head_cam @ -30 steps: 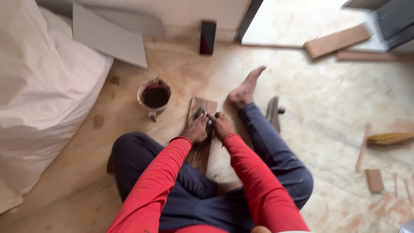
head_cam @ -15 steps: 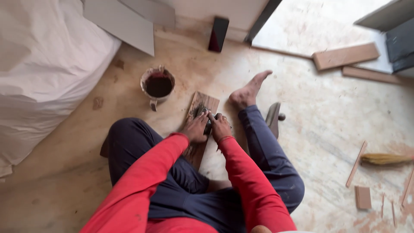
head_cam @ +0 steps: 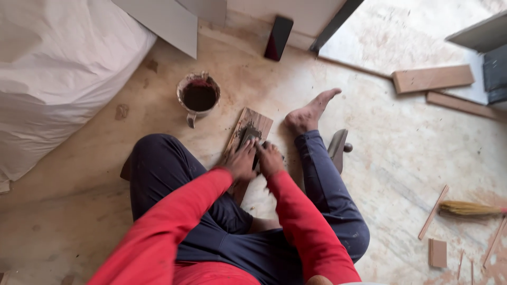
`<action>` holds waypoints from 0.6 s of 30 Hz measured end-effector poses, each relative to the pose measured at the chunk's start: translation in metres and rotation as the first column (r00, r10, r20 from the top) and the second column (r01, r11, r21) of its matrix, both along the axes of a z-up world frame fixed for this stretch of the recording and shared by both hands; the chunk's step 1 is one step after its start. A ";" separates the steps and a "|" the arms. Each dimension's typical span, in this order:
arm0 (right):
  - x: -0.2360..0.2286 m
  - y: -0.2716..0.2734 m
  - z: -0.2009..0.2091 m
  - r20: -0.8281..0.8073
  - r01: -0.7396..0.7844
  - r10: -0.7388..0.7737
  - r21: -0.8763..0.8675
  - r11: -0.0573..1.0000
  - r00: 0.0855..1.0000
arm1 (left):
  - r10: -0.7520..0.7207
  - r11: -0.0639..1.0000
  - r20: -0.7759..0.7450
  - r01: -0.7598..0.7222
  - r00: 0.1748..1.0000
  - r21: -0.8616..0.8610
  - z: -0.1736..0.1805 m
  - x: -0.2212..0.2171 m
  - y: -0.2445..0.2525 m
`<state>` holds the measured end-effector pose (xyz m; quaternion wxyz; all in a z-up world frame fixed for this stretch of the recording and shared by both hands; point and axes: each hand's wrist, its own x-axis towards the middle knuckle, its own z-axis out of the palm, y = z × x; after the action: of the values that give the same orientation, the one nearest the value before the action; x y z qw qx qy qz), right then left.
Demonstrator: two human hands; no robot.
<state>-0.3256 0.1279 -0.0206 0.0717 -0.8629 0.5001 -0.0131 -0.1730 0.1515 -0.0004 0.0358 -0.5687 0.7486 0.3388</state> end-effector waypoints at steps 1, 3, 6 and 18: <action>0.003 -0.013 0.008 0.000 0.066 -0.067 0.061 0.996 0.998 | -0.006 1.000 0.018 0.006 1.000 -0.008 0.000 -0.003 -0.017; 0.007 -0.028 0.015 -0.004 0.124 -0.124 0.112 0.986 0.992 | -0.003 1.000 0.035 0.004 0.999 -0.026 -0.011 -0.004 -0.038; 0.006 0.002 -0.003 -0.001 0.145 -0.146 0.109 0.983 0.989 | -0.060 0.994 0.070 0.066 0.996 -0.091 -0.028 0.003 -0.006; 0.007 -0.018 -0.014 0.003 0.117 -0.117 -0.037 0.992 0.993 | -0.103 0.994 0.045 0.105 0.994 -0.041 -0.007 0.011 -0.035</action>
<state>-0.3187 0.1102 -0.0344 0.0550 -0.8332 0.5495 -0.0268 -0.1621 0.1161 -0.0071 0.0569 -0.5368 0.7834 0.3080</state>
